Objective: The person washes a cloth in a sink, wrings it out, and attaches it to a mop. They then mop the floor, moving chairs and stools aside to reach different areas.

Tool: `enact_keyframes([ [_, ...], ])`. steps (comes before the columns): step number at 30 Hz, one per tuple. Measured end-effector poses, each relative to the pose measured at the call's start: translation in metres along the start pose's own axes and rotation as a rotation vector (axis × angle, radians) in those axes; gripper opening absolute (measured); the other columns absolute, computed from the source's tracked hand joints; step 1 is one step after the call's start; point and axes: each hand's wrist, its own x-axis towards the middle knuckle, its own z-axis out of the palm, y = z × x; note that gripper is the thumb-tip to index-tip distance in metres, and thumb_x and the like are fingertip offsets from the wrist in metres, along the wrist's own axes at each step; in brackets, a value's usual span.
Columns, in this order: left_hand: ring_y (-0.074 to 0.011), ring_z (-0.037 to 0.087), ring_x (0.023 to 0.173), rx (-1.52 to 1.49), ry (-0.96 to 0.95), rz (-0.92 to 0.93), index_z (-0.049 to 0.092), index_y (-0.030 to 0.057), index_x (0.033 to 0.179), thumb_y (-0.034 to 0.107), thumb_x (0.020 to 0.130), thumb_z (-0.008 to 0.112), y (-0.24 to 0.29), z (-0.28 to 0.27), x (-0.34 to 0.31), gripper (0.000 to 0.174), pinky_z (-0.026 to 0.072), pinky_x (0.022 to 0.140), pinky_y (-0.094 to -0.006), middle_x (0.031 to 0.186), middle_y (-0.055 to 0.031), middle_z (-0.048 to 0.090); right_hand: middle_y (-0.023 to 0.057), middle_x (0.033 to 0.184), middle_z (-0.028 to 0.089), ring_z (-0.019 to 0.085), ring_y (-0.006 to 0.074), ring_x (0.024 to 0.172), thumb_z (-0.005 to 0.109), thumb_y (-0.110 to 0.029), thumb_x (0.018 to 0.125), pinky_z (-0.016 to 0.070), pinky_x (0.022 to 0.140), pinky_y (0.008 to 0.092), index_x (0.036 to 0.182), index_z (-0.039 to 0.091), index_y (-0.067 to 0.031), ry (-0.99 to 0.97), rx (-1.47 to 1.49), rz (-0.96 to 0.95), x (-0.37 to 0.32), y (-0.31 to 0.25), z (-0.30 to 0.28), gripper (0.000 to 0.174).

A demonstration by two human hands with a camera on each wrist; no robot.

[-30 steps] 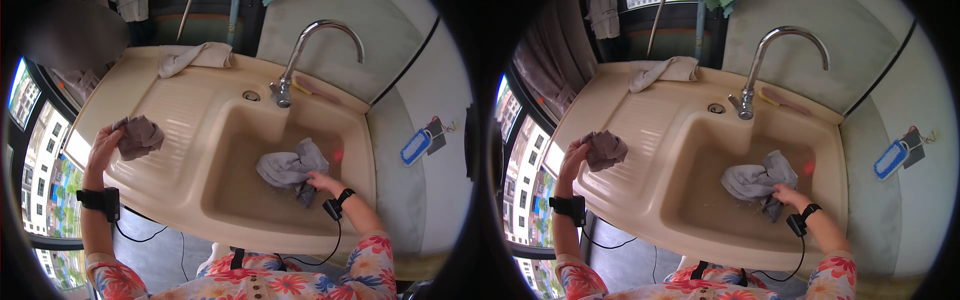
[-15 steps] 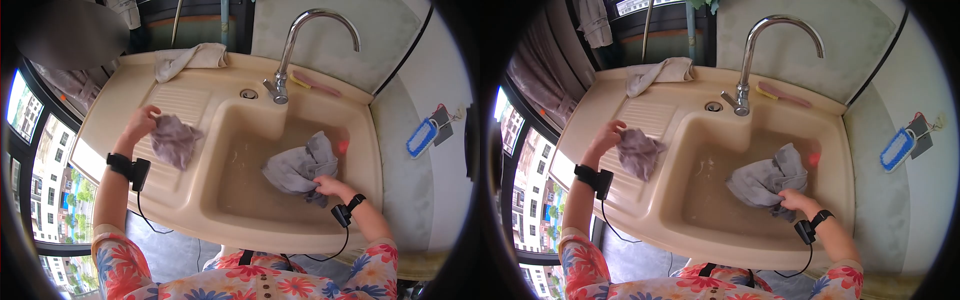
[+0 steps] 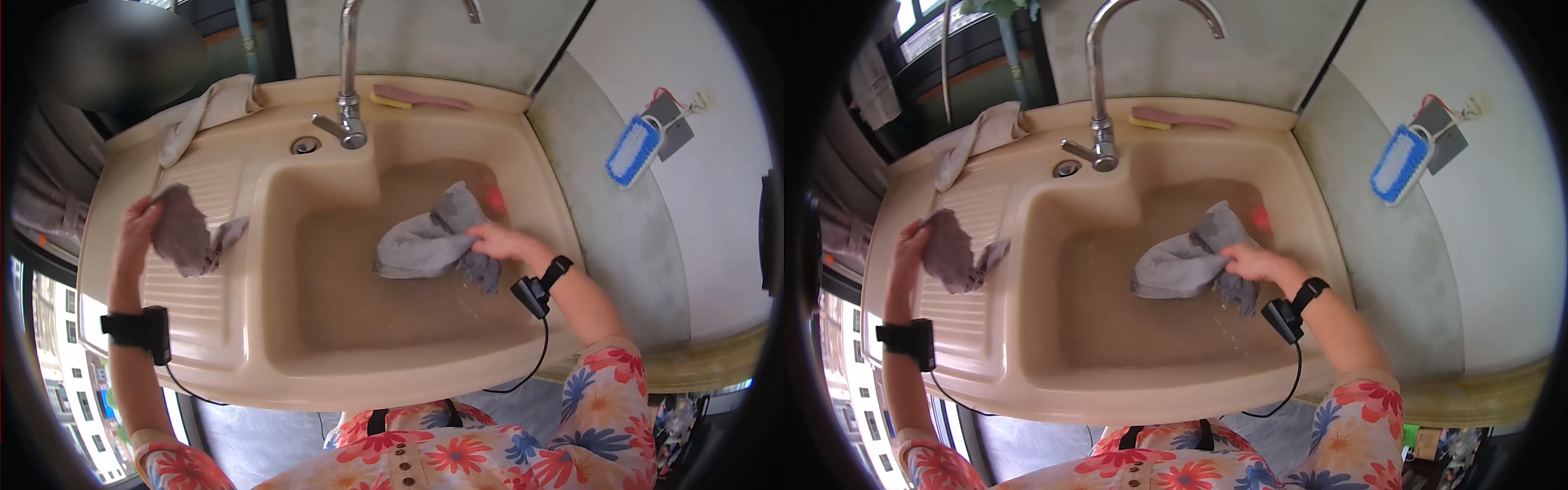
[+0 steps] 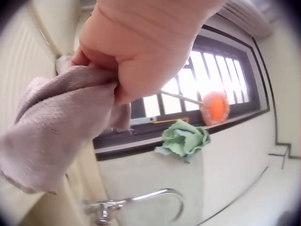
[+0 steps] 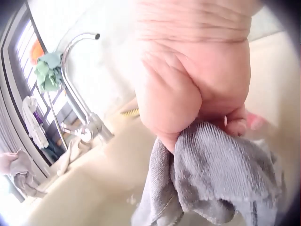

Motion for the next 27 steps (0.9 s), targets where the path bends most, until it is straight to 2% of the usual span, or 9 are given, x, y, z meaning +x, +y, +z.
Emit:
enact_keyframes([
  [4,-0.0071,0.059,0.076,-0.261,-0.04,0.073,0.059,0.0009,0.102,0.018,0.089,0.053,0.079,0.011,0.006,0.022,0.0472,0.068,-0.02,0.088,-0.0024,0.062,0.005,0.096,0.062,0.056,0.0117,0.086,0.049,-0.007,0.081,0.0455,0.076,0.0262,0.109,0.056,-0.0002,0.346,0.325,0.038,-0.003,-0.007,-0.061,0.029],
  [6,-0.0082,0.06,0.076,-0.35,-0.006,0.116,0.057,0.0005,0.105,0.018,0.089,0.053,0.109,0.018,0.015,0.024,0.0478,0.07,-0.0209,0.089,-0.0032,0.063,0.0109,0.098,0.063,0.058,0.0157,0.087,0.053,-0.01,0.08,0.0463,0.074,0.0294,0.109,0.056,0.0018,0.574,0.437,0.051,0.002,0.005,-0.09,0.032],
  [9,-0.0089,0.058,0.087,-0.402,0.023,0.204,0.055,0.0003,0.111,0.017,0.088,0.054,0.149,0.021,0.039,0.028,0.0458,0.077,-0.0215,0.097,-0.0042,0.061,0.0119,0.097,0.063,0.058,0.0176,0.084,0.056,-0.011,0.078,0.0469,0.073,0.0303,0.113,0.054,0.0005,0.9,0.427,0.034,0.01,0.02,-0.117,0.036],
  [12,-0.0086,0.056,0.091,-0.36,0.095,0.404,0.053,0.0004,0.115,0.017,0.087,0.055,0.183,0.049,0.064,0.033,0.0436,0.078,-0.0207,0.101,-0.004,0.06,0.0154,0.1,0.062,0.06,0.0224,0.087,0.058,-0.011,0.075,0.0467,0.076,0.0321,0.114,0.053,-0.0006,0.978,0.167,0.105,0.021,0.03,-0.115,0.041],
  [14,-0.0079,0.055,0.089,-0.239,0.078,0.568,0.051,0.0013,0.119,0.018,0.086,0.056,0.205,0.069,0.086,0.037,0.0424,0.076,-0.0198,0.102,-0.0028,0.059,0.0194,0.11,0.057,0.055,0.0314,0.103,0.062,-0.01,0.068,0.0435,0.088,0.0352,0.119,0.05,-0.0026,0.916,0.04,0.094,0.049,0.077,-0.101,0.053],
  [16,-0.0073,0.055,0.084,-0.186,0.09,0.599,0.05,0.0027,0.121,0.018,0.084,0.057,0.22,0.097,0.111,0.04,0.0422,0.073,-0.0201,0.1,-0.0015,0.059,0.0195,0.118,0.053,0.05,0.0318,0.11,0.06,-0.005,0.068,0.04,0.094,0.0353,0.122,0.047,-0.0035,0.757,-0.102,0.205,0.049,0.076,-0.081,0.055],
  [22,-0.0117,0.055,0.088,-0.186,0.125,0.607,0.046,0.0032,0.126,0.021,0.08,0.057,0.262,0.181,0.141,0.05,0.0431,0.077,-0.0251,0.099,-0.0044,0.06,0.0135,0.122,0.052,0.051,0.03,0.111,0.05,0.0,0.073,0.0423,0.092,0.0359,0.125,0.048,-0.018,0.111,-0.306,0.524,0.046,0.068,-0.037,0.056],
  [25,-0.0113,0.054,0.093,-0.356,0.148,0.589,0.047,0.004,0.125,0.021,0.085,0.055,0.285,0.217,0.148,0.044,0.0425,0.08,-0.0243,0.104,-0.0056,0.059,0.0132,0.121,0.053,0.051,0.0294,0.111,0.05,0.001,0.072,0.043,0.091,0.0352,0.124,0.05,-0.0182,-0.019,-0.342,0.539,0.047,0.077,-0.033,0.056],
  [27,-0.013,0.053,0.098,-0.312,0.024,0.636,0.044,0.0059,0.127,0.024,0.085,0.055,0.301,0.245,0.141,0.047,0.042,0.082,-0.027,0.108,-0.0067,0.057,0.0142,0.119,0.054,0.055,0.0283,0.105,0.05,0.001,0.069,0.0455,0.086,0.0311,0.123,0.052,-0.0148,-0.085,-0.462,0.318,0.05,0.093,-0.035,0.056],
])
